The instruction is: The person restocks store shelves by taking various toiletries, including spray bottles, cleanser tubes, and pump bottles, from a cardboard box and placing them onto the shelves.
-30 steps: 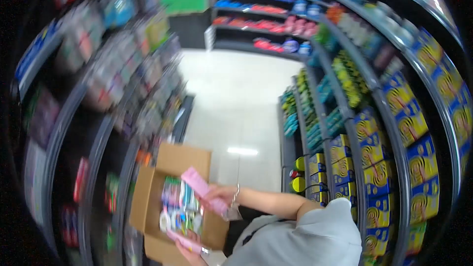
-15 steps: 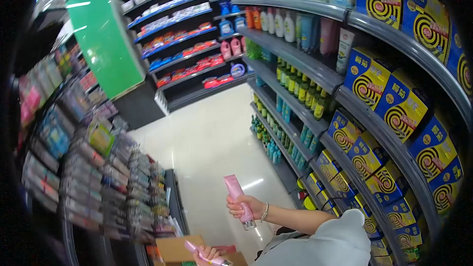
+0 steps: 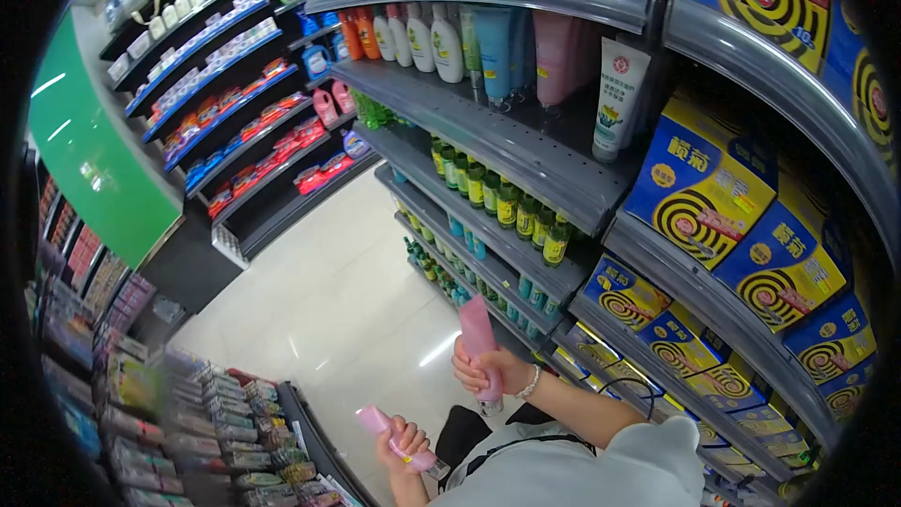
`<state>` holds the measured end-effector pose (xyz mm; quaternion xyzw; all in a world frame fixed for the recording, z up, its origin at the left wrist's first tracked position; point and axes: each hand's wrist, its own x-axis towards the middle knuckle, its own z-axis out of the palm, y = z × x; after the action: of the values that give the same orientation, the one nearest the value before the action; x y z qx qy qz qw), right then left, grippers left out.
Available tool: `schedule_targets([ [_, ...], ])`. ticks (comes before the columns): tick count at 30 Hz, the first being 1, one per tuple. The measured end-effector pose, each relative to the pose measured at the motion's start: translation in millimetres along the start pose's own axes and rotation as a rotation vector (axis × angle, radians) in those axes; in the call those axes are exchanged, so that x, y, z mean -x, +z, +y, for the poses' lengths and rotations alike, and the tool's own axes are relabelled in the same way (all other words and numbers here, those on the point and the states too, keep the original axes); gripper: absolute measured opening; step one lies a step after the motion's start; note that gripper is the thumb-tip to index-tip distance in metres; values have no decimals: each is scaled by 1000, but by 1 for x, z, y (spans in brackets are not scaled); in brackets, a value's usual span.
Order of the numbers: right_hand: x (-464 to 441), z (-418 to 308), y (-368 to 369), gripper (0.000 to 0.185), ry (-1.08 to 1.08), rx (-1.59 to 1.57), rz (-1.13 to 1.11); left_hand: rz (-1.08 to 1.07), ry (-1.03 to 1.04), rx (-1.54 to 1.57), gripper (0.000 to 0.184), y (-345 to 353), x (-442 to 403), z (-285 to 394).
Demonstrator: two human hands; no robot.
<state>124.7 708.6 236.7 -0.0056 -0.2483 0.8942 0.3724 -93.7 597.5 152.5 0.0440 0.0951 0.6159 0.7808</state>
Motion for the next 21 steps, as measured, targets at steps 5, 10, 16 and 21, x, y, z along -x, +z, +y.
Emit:
schedule_targets([
  [5,-11,-17,-16,20,-156,160,155,47,-226,14,20,-8,-66,33],
  [10,-54,-49,-24,22,-302,275,291,25,-411,-49,19,-2,-158,86],
  [16,-162,-57,-47,21,-403,282,486,-56,-526,-361,21,24,-271,166],
  [21,-228,-57,-46,22,-361,458,521,4,-566,-640,22,15,-351,206],
])
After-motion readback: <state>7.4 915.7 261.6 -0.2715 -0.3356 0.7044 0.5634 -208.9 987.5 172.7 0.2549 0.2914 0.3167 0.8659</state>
